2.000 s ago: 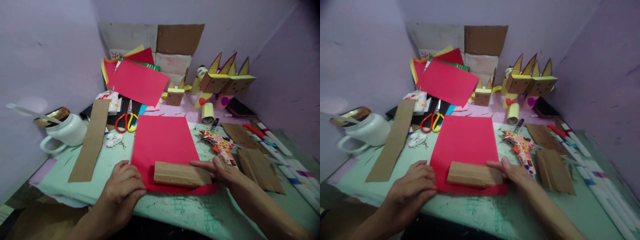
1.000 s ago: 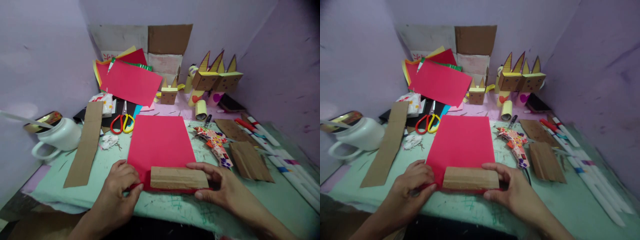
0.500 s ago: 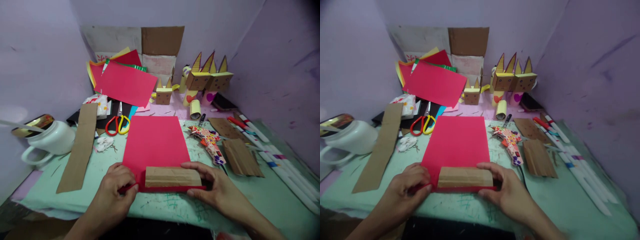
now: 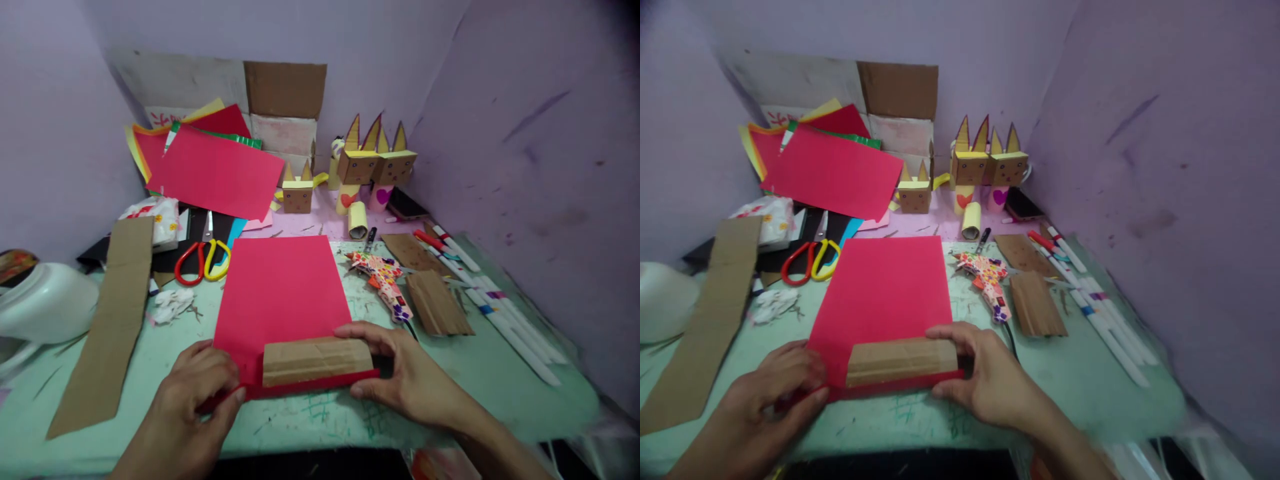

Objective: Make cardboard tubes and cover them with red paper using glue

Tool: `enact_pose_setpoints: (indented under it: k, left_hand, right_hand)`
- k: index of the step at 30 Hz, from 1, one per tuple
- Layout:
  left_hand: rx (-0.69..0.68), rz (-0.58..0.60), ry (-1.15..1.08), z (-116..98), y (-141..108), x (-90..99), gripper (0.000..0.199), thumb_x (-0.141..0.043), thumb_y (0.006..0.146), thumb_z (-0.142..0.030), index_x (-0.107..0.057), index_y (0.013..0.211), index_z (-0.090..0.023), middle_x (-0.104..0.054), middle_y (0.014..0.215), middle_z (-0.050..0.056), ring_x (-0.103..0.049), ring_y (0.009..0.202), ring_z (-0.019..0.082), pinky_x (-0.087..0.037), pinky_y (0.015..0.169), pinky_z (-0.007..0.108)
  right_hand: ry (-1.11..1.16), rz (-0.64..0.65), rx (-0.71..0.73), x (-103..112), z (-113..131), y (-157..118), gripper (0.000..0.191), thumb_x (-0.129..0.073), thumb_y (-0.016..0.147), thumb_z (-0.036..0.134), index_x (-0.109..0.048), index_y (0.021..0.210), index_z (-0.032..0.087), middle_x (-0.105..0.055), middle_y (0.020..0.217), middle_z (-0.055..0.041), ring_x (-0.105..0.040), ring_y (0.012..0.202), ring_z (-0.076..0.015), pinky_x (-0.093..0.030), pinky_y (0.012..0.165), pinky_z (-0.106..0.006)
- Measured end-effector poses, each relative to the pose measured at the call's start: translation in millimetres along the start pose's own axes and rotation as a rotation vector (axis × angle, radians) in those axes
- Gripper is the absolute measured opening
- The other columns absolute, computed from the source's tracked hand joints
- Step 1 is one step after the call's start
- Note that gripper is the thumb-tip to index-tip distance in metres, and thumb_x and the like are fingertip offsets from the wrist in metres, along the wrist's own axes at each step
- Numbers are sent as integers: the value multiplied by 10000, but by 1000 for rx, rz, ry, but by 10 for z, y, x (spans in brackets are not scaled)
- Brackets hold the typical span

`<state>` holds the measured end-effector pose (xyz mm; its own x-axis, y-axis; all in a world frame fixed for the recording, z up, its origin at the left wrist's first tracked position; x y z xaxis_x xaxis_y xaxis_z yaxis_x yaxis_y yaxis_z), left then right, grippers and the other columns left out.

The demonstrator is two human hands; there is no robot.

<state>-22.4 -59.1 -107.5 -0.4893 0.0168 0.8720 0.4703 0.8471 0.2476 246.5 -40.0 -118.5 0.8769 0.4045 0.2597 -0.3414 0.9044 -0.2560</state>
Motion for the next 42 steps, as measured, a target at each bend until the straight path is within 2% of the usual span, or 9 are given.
enact_pose_setpoints:
  k: [3,15,19,30,34,36,38,40,42]
  left_hand:
    - [-17,4,12,21,-20,-5,202,-488,832,-183,-510,632,-199,-577,630,-39,-558,609,123,-410,808,339]
    - [38,42,9,159,-151,-79,141,-519,834,-262,-558,703,-226,-618,714,-30,-584,722,160,-376,924,381]
    - [45,39,9,145,-151,-67,166,-498,839,-252,-553,684,-225,-605,679,-36,-567,666,154,-372,936,405]
    - [65,77,-7,-20,-9,28,221,-476,826,-161,-507,611,-200,-545,583,-57,-542,568,122,-389,860,400]
    - [117,97,-23,-38,-43,37,105,-540,806,-189,-559,707,-221,-596,689,-44,-573,678,153,-326,936,446]
    - [106,67,-5,-71,-54,33,34,-603,775,-221,-574,767,-236,-624,775,-27,-584,758,178,-297,963,457]
    - [56,17,35,-134,-47,17,59,-623,758,-228,-578,795,-241,-632,811,-9,-581,782,191,-286,969,465]
    - [19,-33,83,-210,-23,-11,35,-589,764,-201,-574,769,-232,-624,784,2,-569,763,191,-282,967,476]
    - [16,-55,115,-272,4,-44,99,-533,782,-161,-553,704,-220,-604,723,0,-552,721,178,-287,963,480]
  right_hand:
    - [60,4,38,11,-11,6,532,-756,571,149,-613,1082,186,-600,1083,-64,-615,922,-211,-491,802,-333]
    - [88,9,6,43,-30,27,534,-744,549,90,-617,1060,179,-613,1012,-43,-620,841,-180,-507,744,-301]
    - [64,-12,16,38,-32,18,514,-733,567,83,-625,1056,198,-609,1017,-35,-619,831,-170,-508,732,-292]
    - [1,-6,-15,41,4,13,462,-708,608,177,-610,1060,177,-666,950,-50,-632,838,-207,-507,748,-327]
    - [2,0,-20,40,-9,17,455,-702,603,182,-606,1048,185,-679,937,-45,-640,846,-208,-509,760,-325]
    - [1,3,-18,39,-12,20,452,-701,607,187,-606,1049,180,-684,923,-44,-643,842,-208,-513,751,-319]
    - [-15,-1,-9,38,-9,19,449,-703,613,192,-610,1052,185,-683,913,-39,-643,824,-203,-517,730,-311]
    - [-35,-1,3,36,-4,16,443,-700,619,190,-611,1053,197,-681,906,-32,-640,809,-198,-516,714,-308]
    - [-62,-5,17,36,2,11,432,-694,627,186,-612,1051,204,-676,916,-33,-635,815,-200,-510,717,-314]
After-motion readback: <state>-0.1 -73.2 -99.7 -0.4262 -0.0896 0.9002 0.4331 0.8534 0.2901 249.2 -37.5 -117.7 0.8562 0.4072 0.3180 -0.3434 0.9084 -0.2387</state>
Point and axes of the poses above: each hand's wrist, its own y-axis towards the middle knuckle, its own x-axis out of the back of the hand, z = x × y, the point moved 1 cm from there along y, towards the middle knuckle
